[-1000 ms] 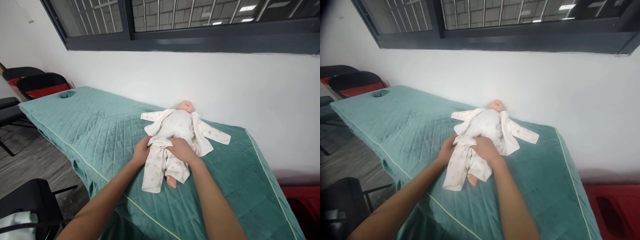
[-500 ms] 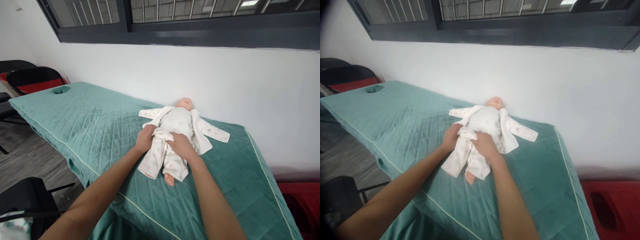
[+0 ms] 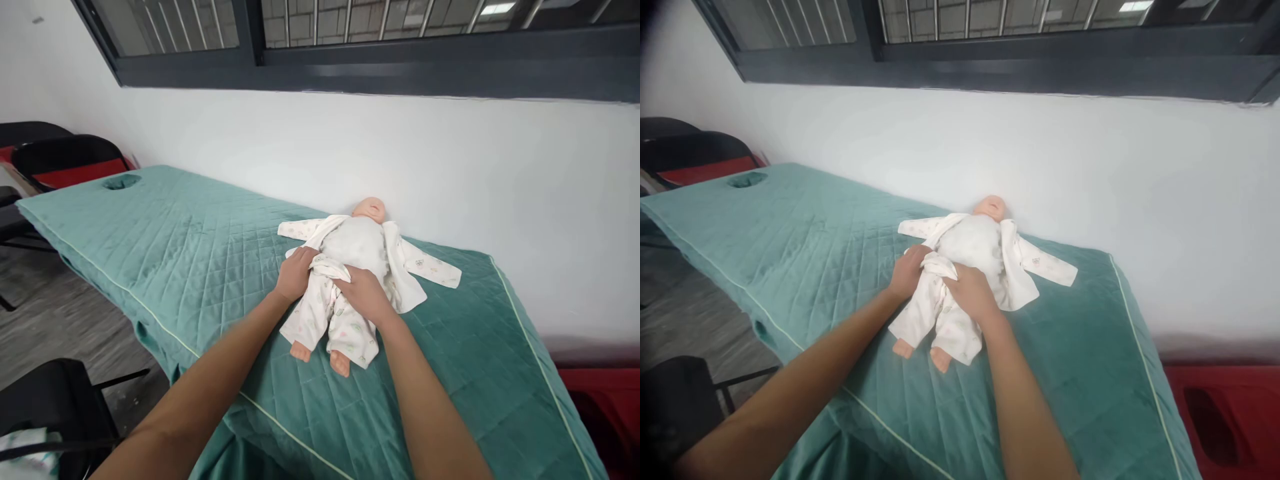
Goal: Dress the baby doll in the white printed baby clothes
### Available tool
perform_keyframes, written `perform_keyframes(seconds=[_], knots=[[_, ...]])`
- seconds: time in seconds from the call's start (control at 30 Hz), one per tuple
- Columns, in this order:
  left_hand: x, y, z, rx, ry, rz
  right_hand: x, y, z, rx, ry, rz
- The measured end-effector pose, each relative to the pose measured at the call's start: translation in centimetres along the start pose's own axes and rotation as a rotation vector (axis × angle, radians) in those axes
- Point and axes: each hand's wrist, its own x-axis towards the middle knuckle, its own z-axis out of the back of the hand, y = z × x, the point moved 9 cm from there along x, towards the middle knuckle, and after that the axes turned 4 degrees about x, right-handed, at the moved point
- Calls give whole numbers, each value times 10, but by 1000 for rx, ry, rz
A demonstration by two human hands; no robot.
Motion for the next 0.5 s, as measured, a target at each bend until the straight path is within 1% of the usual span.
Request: perform_keyframes(seconds=[0.13,0.27,0.4,0.5], knots=[[-1,-2,0,25,11,8,1,-4,2,105,-14,-9],[-1,-2,-1,40,34,36,0,-10,9,206,-10,-68],[-1,0,-2,45,19,32,-1,-14,11,344,11,-123],[-1,0,-3,47,22,27,-1,-15,12,371,8,-141]])
